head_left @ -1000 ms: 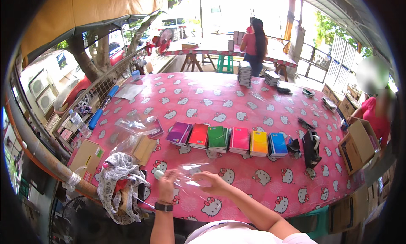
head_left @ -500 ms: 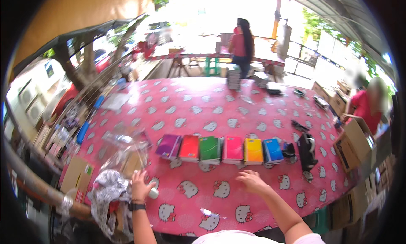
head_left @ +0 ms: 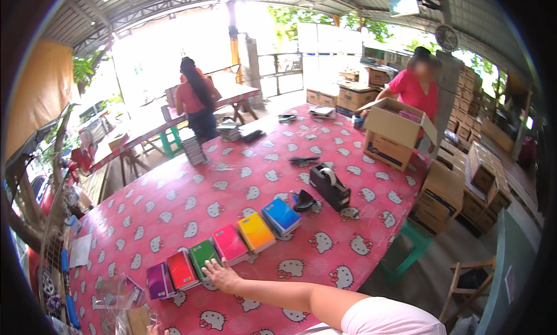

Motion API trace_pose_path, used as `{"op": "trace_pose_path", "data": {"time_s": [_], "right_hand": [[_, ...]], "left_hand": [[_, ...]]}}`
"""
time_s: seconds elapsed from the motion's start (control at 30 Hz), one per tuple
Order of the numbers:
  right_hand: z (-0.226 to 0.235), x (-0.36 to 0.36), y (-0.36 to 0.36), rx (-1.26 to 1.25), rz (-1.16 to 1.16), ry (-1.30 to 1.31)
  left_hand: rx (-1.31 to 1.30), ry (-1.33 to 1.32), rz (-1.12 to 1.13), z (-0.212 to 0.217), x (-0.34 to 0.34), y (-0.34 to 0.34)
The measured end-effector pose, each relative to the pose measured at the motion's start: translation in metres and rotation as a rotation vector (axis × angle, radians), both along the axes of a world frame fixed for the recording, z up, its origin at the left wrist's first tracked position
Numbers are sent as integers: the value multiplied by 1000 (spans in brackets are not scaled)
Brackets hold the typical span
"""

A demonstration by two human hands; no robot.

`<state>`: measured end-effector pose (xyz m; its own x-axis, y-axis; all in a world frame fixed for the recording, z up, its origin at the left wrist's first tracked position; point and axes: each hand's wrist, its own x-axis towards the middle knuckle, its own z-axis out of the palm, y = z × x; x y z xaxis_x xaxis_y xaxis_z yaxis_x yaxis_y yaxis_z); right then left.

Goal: The person places stacks of colorful notebooks into clear plastic sleeves at a table, then seals the sleeves with tape. The person repeats this process for multiple stacks, arranging the packaged notebooks on the table.

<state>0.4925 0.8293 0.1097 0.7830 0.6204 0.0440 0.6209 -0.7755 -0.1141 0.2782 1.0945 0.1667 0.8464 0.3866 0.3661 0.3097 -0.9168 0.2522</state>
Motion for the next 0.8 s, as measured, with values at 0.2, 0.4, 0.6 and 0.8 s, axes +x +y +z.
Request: {"op": "trace_pose_path", "data": {"time_s": [0.2,0.4,0.6,0.8], "right_hand": [[79,-21,-88,507,255,405],[210,-113,-306,1306,1273,944],[255,-125,-341,1252,1280,813],[196,-94,-234,814,251,796]], "left_hand": [[-48,-230,-111,6,37,-12],[-352,-178,-155,4,56,-7],[-419,-263,-310,-14,110,-41],[-307,-349,-195,-29,143,-19]]}}
